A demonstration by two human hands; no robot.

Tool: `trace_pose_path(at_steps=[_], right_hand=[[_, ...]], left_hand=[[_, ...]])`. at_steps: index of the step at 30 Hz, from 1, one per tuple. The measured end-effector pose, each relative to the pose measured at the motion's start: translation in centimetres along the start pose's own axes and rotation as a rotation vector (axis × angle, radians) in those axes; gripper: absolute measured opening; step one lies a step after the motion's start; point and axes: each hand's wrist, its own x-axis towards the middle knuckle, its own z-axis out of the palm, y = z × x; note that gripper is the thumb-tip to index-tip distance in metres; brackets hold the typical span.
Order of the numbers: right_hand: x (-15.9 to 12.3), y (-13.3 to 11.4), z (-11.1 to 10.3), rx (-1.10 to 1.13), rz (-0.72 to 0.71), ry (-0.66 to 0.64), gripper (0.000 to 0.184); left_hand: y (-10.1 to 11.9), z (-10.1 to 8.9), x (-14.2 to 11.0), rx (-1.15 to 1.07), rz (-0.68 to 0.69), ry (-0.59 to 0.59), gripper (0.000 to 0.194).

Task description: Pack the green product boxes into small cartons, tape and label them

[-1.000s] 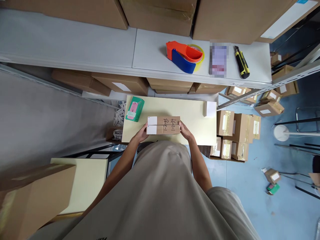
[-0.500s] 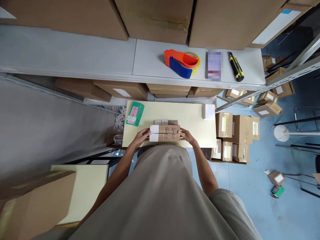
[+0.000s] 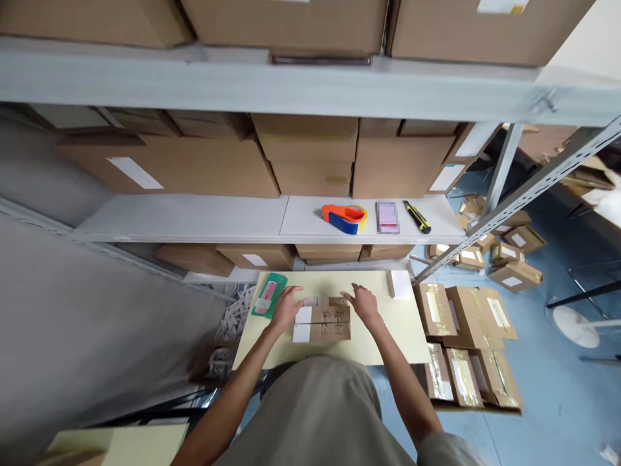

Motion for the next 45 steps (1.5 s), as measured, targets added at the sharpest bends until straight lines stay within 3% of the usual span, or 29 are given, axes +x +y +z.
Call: trace_pose_path(at_steps=[4, 6, 8, 11, 13, 17, 24, 26, 28, 31, 33, 37, 40, 43, 45], right_hand=[[4.8, -6.1, -8.8, -0.047, -0.318, 0.446, 0.055], [7.2, -9.2, -12.6, -0.108, -0.417, 0.561, 0.054], [9.1, -11.7, -14.9, -0.208, -0.391, 0.55, 0.053], [10.7, -13.9, -15.8, -0.36, -0.274, 0.386, 0.052], [11.1, -14.4, -15.3, -0.436, -0.222, 0.312, 0.05], [11.4, -14.5, -14.5, -0.506, -0.178, 0.311, 0.045], [11.4, -14.3, -15.7, -0.421, -0.121, 0.266, 0.051], [10.1, -13.1, -14.9, -0.299, -0.142, 0.262, 0.057], [7.7, -11.3, -12.8, -0.085, -0.202, 0.243, 0.06], [2.0, -8.8, -7.1, 0.424, -0.288, 0.069, 0.061], [-2.3, -7.8, -2.8, 0.744, -0.255, -0.072, 0.068], [-8.6, -7.5, 3.5, 0.978, -0.109, -0.133, 0.068], [-9.9, -7.4, 5.0, 0.983, -0.1, -0.155, 0.065], [-9.7, -6.7, 5.0, 0.923, -0.147, -0.198, 0.069], [-9.6, -6.1, 4.7, 0.868, -0.189, -0.251, 0.073]], left_hand=[[7.9, -2.5, 5.9, 0.0, 0.257, 0.126, 0.021], [12.0, -3.8, 8.1, 0.002, 0.381, 0.189, 0.022], [15.3, -4.7, 9.2, 0.018, 0.472, 0.234, 0.024], [18.0, -4.7, 9.3, 0.028, 0.551, 0.264, 0.029], [18.2, -4.1, 8.6, 0.021, 0.554, 0.265, 0.028], [16.6, -2.5, 6.9, -0.017, 0.508, 0.26, 0.022], [13.3, -2.2, 2.9, -0.136, 0.396, 0.266, 0.02], [11.9, -2.1, 0.9, -0.197, 0.342, 0.263, 0.024], [10.4, -1.6, -1.6, -0.299, 0.291, 0.25, 0.026], [8.4, -0.2, -5.9, -0.484, 0.194, 0.217, 0.022], [7.6, 0.8, -8.6, -0.55, 0.117, 0.182, 0.021], [7.0, 1.7, -12.4, -0.53, 0.041, 0.119, 0.022], [6.8, 1.8, -13.7, -0.473, 0.034, 0.106, 0.021], [6.0, 1.4, -13.7, -0.459, 0.006, 0.083, 0.023], [5.1, 0.7, -13.1, -0.521, -0.073, 0.098, 0.035]])
